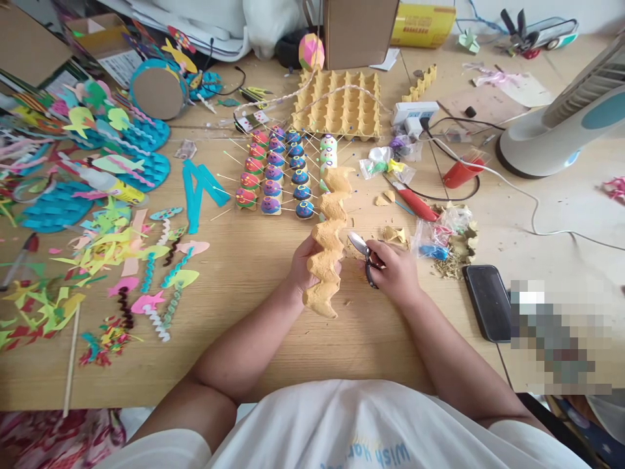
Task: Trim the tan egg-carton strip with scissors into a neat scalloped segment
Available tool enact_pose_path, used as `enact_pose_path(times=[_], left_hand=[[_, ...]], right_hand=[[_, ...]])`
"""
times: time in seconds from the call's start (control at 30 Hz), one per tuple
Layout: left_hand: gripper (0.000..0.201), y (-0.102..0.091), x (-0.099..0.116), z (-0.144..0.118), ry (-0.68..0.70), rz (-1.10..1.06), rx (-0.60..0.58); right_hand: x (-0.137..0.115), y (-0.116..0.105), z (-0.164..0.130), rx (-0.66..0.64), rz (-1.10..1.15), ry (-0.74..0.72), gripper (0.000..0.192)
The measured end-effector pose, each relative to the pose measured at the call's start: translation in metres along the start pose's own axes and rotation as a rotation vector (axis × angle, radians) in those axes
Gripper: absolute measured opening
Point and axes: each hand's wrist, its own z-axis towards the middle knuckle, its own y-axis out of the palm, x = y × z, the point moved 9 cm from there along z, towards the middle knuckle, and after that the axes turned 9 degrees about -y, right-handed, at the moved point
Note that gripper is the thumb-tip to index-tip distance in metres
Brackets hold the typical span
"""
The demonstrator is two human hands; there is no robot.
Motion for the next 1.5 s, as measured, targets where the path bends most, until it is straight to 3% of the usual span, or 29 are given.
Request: enact_pose_path(times=[0.1, 0.27, 0.43, 0.57, 1.17, 1.5], left_hand=[[0.031, -0.003, -0.006, 0.003, -0.079, -0.098, -0.024], [0.021, -0.013, -0.008, 0.006, -0.067, -0.2, -0.01], [0.018, -0.011, -0.01, 0.005, -0.058, -0.293, -0.049], [0.016, -0.006, -0.011, 0.005, -0.081, -0.329, -0.086], [0.021, -0.007, -0.015, 0.005, -0.109, -0.301, -0.054], [0.012, -0.01, -0.015, 0.006, -0.115, -0.279, -0.069]], right_hand=[[-0.006, -0.005, 0.002, 0.023, -0.129, -0.077, 0.025], [-0.012, -0.006, 0.001, 0.035, -0.269, -0.146, 0.024], [-0.017, -0.009, 0.002, 0.041, -0.331, -0.197, 0.023], [-0.017, -0.012, 0.004, 0.04, -0.382, -0.187, 0.023], [-0.011, -0.012, 0.001, 0.043, -0.396, -0.138, 0.026], [-0.01, -0.015, 0.001, 0.066, -0.378, -0.124, 0.024]])
